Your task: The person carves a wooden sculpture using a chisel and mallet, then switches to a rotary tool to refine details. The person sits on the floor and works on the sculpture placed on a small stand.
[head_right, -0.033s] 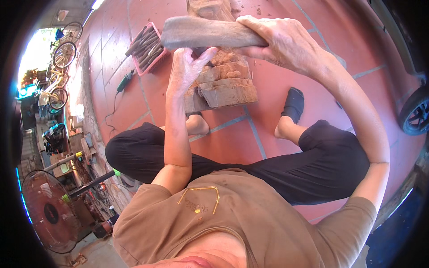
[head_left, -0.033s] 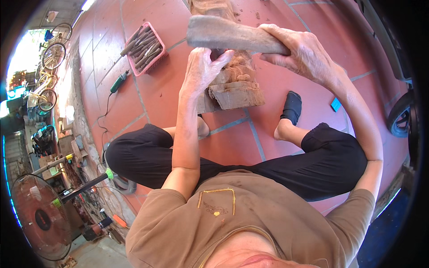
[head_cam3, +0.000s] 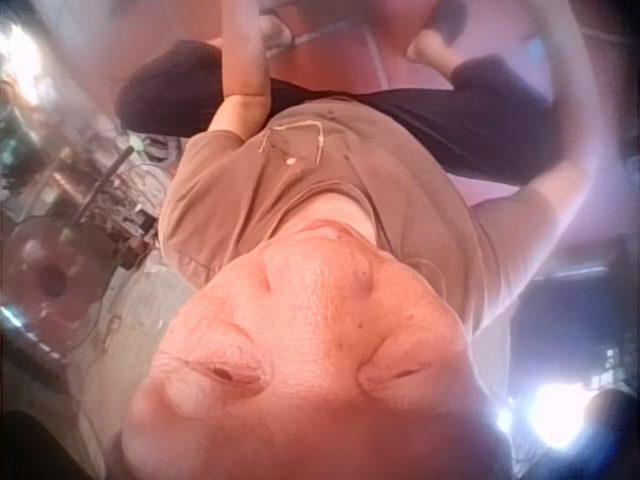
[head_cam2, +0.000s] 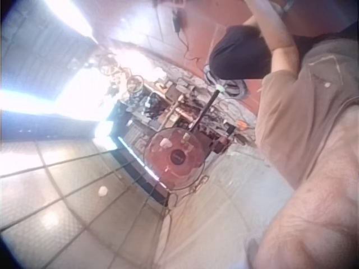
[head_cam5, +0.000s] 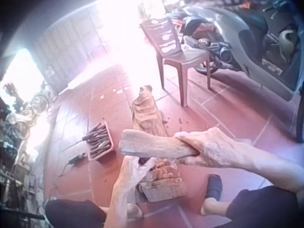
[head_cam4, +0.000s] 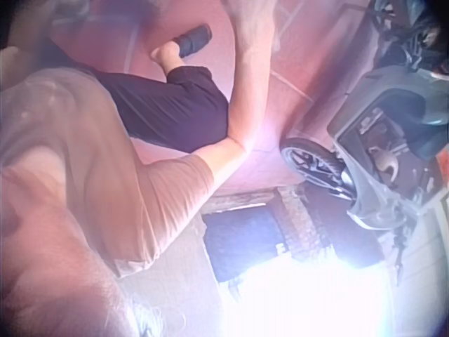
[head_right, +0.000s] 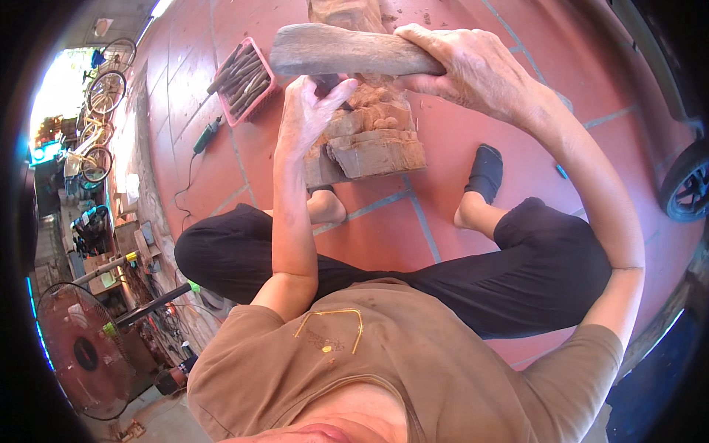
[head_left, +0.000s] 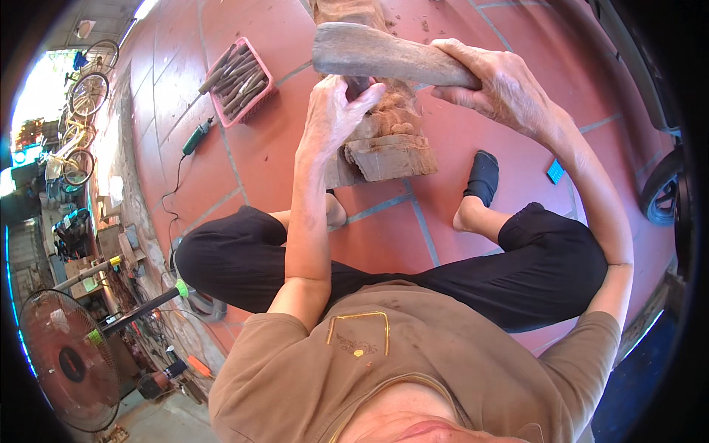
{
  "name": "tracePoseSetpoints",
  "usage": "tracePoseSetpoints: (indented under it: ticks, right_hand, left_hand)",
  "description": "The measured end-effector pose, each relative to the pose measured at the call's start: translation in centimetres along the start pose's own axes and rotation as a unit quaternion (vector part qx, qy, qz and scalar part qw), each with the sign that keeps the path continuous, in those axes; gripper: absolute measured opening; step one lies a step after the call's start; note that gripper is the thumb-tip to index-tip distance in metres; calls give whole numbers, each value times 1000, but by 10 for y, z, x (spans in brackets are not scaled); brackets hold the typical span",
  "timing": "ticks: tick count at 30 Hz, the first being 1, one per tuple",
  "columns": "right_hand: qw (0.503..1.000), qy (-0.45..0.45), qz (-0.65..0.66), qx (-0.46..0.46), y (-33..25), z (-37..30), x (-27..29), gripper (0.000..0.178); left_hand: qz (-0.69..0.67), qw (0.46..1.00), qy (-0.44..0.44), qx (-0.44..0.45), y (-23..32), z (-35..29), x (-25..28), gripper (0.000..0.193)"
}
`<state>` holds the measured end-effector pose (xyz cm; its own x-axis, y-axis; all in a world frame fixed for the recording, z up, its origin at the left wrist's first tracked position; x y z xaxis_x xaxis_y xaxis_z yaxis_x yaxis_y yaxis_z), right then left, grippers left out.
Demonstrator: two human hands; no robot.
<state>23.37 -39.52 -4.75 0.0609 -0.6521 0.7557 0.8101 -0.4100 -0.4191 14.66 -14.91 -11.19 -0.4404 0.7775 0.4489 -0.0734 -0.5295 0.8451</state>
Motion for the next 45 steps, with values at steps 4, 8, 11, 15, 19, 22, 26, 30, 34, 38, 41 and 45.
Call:
tracePoseSetpoints:
  ticks: [4, 8, 11, 15, 19, 22, 26, 30, 34, 38, 41, 45]
  right_hand:
    - [1000, 13, -20, 9, 7, -3, 10, 57]
    - [998, 8, 12, -69, -1, 0, 22, 52]
    - [997, 12, 7, -80, 4, 0, 24, 51]
    - [996, -2, 22, -88, 5, 4, 21, 52]
    - [997, 7, 28, -67, 6, 4, 19, 53]
    - [997, 0, 20, -81, 7, 2, 20, 54]
    - [996, 18, 36, -79, 4, 4, 21, 56]
    - [994, 32, 61, -79, 2, 6, 21, 56]
    - [996, 11, 55, -75, 2, 7, 16, 57]
    - [996, -42, -10, -74, 6, 2, 10, 54]
    - [997, -25, -4, -66, 7, 3, 12, 52]
    - [997, 8, 54, -59, -4, 13, 21, 53]
  left_hand:
    - [-44, 998, 8, 42, 1, 5, 13, 19]
    - [-155, 980, 83, 97, -14, 13, 25, 20]
    - [-189, 973, 101, 87, -12, 16, 25, 17]
    - [-181, 975, 60, 110, -6, 12, 16, 15]
    - [-153, 980, 13, 124, -4, 10, 8, 16]
    - [-97, 987, -1, 131, 4, 11, 7, 16]
    - [-46, 990, 12, 130, 8, 14, 2, 19]
    - [15, 995, -13, 98, 5, 22, -6, 23]
    - [11, 997, -35, 74, 4, 23, -6, 25]
    - [-24, 998, -15, 54, -6, 20, -7, 28]
    - [-25, 998, -13, 51, -3, 18, -6, 28]
    - [-4, 998, -21, 56, -3, 18, -3, 27]
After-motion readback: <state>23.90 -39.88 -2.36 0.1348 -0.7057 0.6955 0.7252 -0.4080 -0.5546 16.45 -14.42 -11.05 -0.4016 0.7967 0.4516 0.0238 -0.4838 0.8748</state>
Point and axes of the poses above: each hand's wrist, its own z-axis towards the middle knuckle, its own x-axis out of the back of the hand, y = z × x, the point moved 1 cm from there along z, towards the middle knuckle, and after that the axes turned 13 degrees about y, right-handed, at the moved point
